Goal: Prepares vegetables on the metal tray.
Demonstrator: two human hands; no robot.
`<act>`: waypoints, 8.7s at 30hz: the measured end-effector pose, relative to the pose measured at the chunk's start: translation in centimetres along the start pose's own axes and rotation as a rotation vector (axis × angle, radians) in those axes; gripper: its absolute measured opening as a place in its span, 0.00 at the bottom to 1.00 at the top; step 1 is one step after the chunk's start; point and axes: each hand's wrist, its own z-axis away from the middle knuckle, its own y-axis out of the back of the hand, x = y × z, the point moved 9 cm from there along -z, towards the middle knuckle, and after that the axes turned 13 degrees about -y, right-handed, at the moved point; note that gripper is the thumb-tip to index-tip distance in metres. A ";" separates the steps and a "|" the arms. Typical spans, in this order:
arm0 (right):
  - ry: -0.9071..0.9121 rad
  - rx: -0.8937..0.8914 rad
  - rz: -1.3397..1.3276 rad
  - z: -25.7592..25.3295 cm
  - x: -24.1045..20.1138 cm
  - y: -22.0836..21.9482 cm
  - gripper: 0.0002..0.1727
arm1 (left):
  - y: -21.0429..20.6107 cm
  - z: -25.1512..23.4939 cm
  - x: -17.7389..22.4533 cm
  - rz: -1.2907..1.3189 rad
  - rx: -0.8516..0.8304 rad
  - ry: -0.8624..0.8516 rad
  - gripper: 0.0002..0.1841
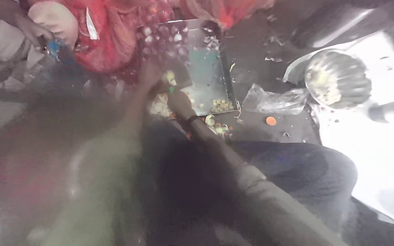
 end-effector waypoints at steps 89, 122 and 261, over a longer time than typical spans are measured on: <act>0.023 0.071 -0.393 -1.1 13.6 2.7 0.27 | -4.1 -1.5 4.5 -0.193 -0.302 -0.342 0.34; -0.067 0.072 0.022 -2.5 7.1 0.1 0.21 | -2.8 -1.1 2.2 -0.009 -0.105 -0.075 0.20; -0.053 0.059 -0.025 -0.8 1.7 1.7 0.23 | -2.4 -0.8 1.0 -0.112 -0.018 -0.179 0.14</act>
